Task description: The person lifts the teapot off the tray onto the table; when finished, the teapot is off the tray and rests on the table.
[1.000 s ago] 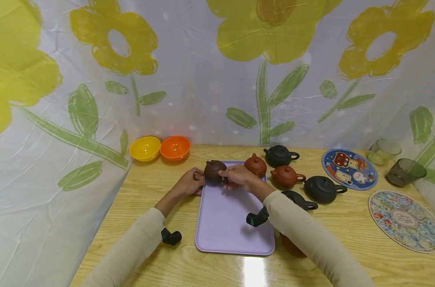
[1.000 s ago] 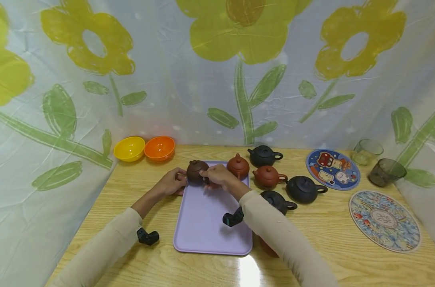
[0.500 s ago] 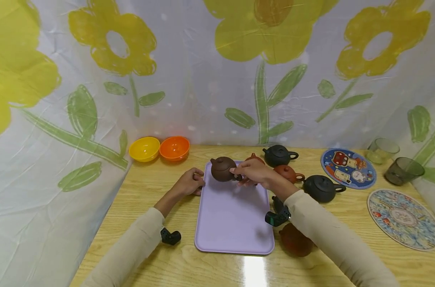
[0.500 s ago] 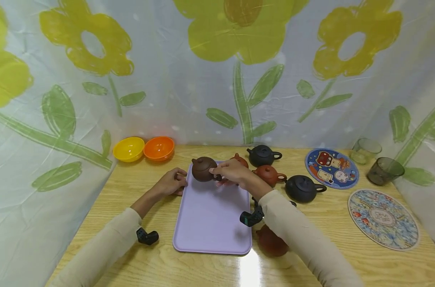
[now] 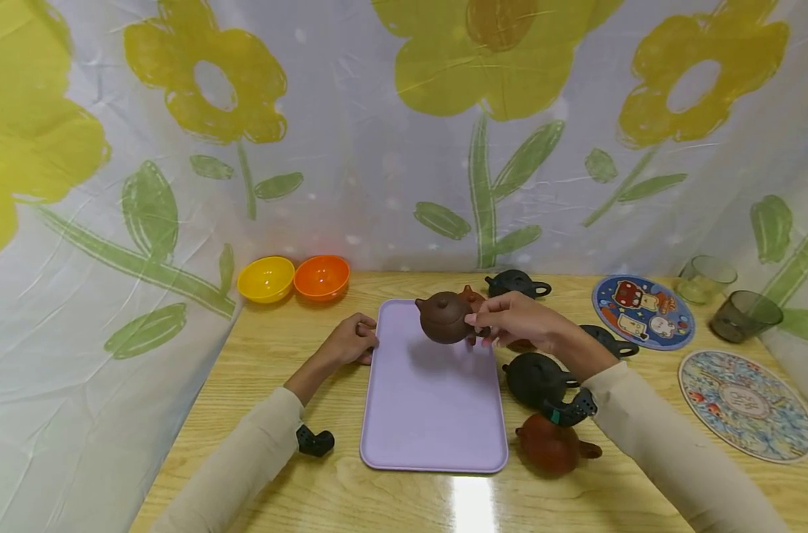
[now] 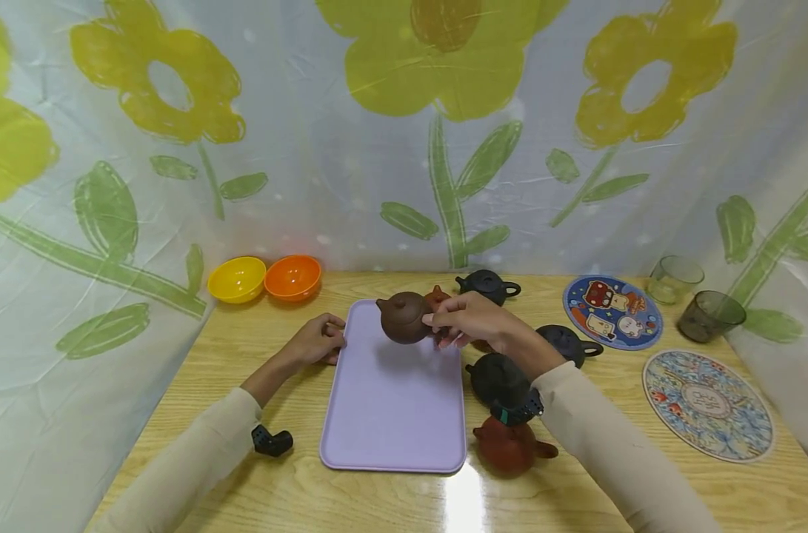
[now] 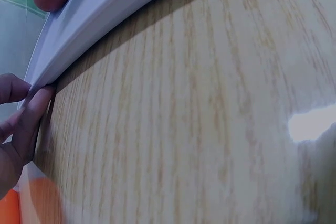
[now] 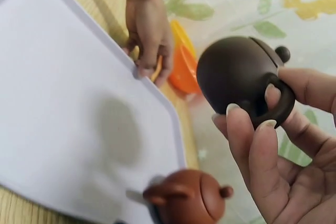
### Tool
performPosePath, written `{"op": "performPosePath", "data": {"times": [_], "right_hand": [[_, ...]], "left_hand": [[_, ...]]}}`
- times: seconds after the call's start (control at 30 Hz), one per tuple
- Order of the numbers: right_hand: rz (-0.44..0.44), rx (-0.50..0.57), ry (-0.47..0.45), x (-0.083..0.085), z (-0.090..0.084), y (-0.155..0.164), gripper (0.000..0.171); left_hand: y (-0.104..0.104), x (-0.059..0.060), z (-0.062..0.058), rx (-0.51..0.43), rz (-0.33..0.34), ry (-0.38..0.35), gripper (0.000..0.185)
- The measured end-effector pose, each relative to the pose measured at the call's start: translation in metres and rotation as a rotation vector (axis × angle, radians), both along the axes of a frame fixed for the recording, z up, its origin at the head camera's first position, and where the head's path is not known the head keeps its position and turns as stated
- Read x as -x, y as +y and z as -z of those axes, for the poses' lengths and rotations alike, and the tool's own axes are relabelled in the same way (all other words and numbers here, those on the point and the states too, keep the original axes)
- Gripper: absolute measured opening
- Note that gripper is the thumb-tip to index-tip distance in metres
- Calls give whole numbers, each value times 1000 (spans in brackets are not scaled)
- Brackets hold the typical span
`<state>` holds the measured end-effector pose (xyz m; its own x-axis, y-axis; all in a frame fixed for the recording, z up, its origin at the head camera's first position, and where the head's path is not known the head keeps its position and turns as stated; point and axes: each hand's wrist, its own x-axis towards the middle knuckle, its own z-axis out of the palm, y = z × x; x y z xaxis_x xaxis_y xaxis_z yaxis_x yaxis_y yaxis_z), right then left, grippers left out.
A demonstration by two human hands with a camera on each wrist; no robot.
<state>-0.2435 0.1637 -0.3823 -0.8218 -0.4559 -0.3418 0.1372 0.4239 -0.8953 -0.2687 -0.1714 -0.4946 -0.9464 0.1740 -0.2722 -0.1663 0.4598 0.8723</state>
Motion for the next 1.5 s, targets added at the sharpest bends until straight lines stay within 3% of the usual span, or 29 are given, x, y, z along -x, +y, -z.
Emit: {"op": "performPosePath", "data": {"times": [0.53, 0.93, 1.23, 1.5], "right_hand": [[-102, -14, 104, -30, 3, 84, 33], [-261, 86, 189, -53, 13, 156, 24], [-270, 76, 129, -69, 27, 207, 25], [-309, 135, -9, -77, 49, 240, 27]], "left_hand": [[0, 2, 3, -2, -6, -14, 38], [-1, 1, 2, -8, 5, -16, 37], [-2, 1, 4, -20, 12, 0, 39], [-1, 1, 2, -10, -1, -13, 37]]}}
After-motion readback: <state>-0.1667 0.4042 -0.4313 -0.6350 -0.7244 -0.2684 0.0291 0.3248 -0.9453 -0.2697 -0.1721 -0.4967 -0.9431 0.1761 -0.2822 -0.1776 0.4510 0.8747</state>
